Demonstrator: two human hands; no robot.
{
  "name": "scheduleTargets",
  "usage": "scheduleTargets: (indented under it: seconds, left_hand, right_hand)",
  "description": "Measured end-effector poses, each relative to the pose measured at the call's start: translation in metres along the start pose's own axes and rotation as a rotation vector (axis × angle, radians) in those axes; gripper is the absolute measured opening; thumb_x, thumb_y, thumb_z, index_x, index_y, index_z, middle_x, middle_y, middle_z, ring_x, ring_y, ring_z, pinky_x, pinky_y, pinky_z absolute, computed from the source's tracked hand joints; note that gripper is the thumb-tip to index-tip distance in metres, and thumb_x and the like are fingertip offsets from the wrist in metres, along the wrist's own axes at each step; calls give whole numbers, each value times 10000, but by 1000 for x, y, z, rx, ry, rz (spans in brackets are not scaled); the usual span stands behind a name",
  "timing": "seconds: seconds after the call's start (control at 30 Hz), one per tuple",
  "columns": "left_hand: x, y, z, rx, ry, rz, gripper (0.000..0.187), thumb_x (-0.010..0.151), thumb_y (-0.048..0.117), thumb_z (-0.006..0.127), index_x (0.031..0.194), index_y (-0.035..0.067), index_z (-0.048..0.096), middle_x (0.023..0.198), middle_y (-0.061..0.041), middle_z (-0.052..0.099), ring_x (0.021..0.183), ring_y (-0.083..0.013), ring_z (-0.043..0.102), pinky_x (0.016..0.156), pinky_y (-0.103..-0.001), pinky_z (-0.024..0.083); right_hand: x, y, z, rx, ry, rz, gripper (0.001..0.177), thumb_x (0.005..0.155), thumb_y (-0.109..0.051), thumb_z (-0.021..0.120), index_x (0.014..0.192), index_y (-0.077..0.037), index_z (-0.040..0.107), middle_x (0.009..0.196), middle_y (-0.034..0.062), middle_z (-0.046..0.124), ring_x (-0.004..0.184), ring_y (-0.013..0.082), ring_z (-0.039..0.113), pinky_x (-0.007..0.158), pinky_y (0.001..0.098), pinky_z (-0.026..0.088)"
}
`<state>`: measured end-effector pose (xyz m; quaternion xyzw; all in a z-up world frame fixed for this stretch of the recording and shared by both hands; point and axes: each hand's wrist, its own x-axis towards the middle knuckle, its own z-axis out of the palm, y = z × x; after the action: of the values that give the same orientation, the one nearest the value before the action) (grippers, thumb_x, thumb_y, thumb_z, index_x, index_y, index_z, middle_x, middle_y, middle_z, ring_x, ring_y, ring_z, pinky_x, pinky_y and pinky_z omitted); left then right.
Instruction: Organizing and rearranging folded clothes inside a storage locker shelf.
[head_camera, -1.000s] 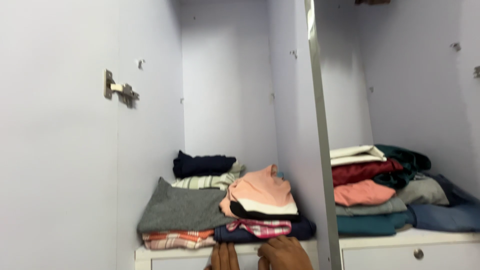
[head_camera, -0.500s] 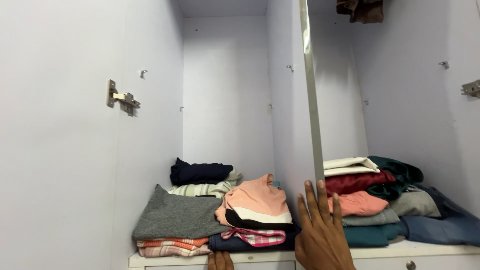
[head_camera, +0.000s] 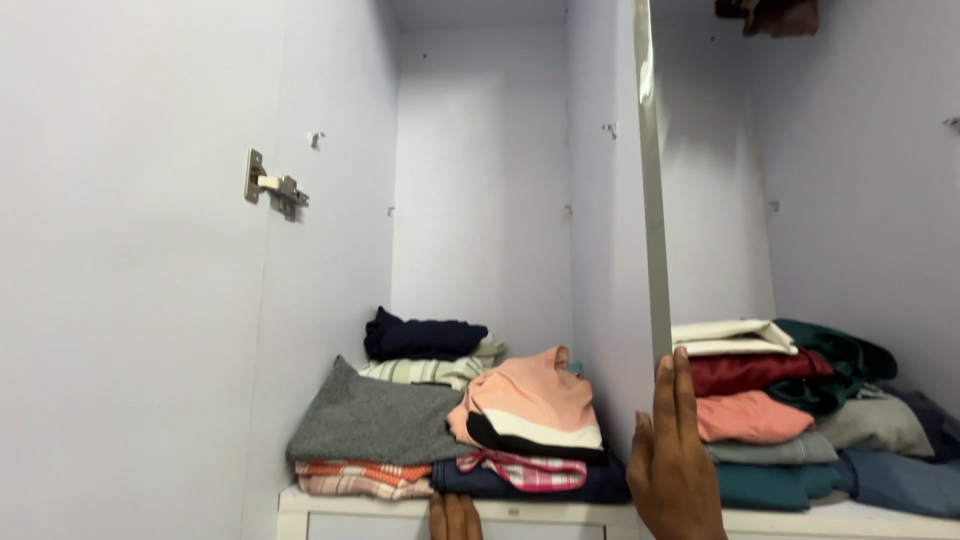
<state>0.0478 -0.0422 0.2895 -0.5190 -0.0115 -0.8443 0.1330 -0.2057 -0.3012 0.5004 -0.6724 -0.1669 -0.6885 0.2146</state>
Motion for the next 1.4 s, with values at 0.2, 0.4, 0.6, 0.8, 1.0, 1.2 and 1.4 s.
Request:
scheduleTargets:
  seconds: [0.2,0.4,0.6,0.8,1.0,1.2,1.4]
  left_hand:
    - [137,1,-90,-41,-504,-48,441,608,223,725,994,20,787,1067,-165,763,1061,-346,741,470,-421,526]
    - [319,-16,-196,-618,-1400,-212,328,827,291,647,1007,28,724,1063,-206,705,1075,-356,683,937,-495,550]
    - [379,59,-207,-1163,-521,-220,482,845,195,602,1218,-110,600,1307,-328,611,1251,-476,557,1067,-531,449]
    - [404,119,-191,-1079,-376,-75,979,754,229,586,1619,-95,262,1720,-276,191,1632,-412,117,1318,-521,143]
    - [402,133,-151,-854,-662,13,1059,716,217,622,1563,-143,98,1694,-286,-65,1577,-393,-141,1269,-555,-27]
    - [406,135,-155,-904,-587,-5,1065,668,171,640,1554,-136,135,1673,-314,-37,1569,-438,-118,1270,-557,3]
    - [392,124,-143,-980,-440,-79,988,773,174,600,1615,-93,158,1727,-300,112,1642,-437,59,1346,-541,99]
  right_hand:
    - [-1,-5,-13,14,41,-57,715,925,-38,536,1575,2,240,1606,241,340,1208,493,607,762,443,603]
    - [-5,-1,-13,6,31,-40,706,941,-54,543,1583,-18,250,1585,235,380,1063,476,675,735,455,605]
    - [-15,47,6,125,-180,152,878,838,-142,598,1614,-51,196,1683,196,294,940,378,675,725,441,581]
    - [-85,128,76,361,-217,-137,536,1061,-303,451,1478,33,426,1423,172,512,1297,269,527,1061,420,484]
    - [-70,99,52,792,-248,461,434,936,-202,668,1295,-36,491,1161,81,606,1022,192,600,796,375,564]
    - [-69,95,51,1201,-210,531,459,997,-222,629,1384,-49,452,1221,41,602,1076,129,601,872,320,561]
    - [-34,54,13,121,-336,221,454,900,-302,786,1246,-108,565,1172,50,683,1080,176,668,882,376,540]
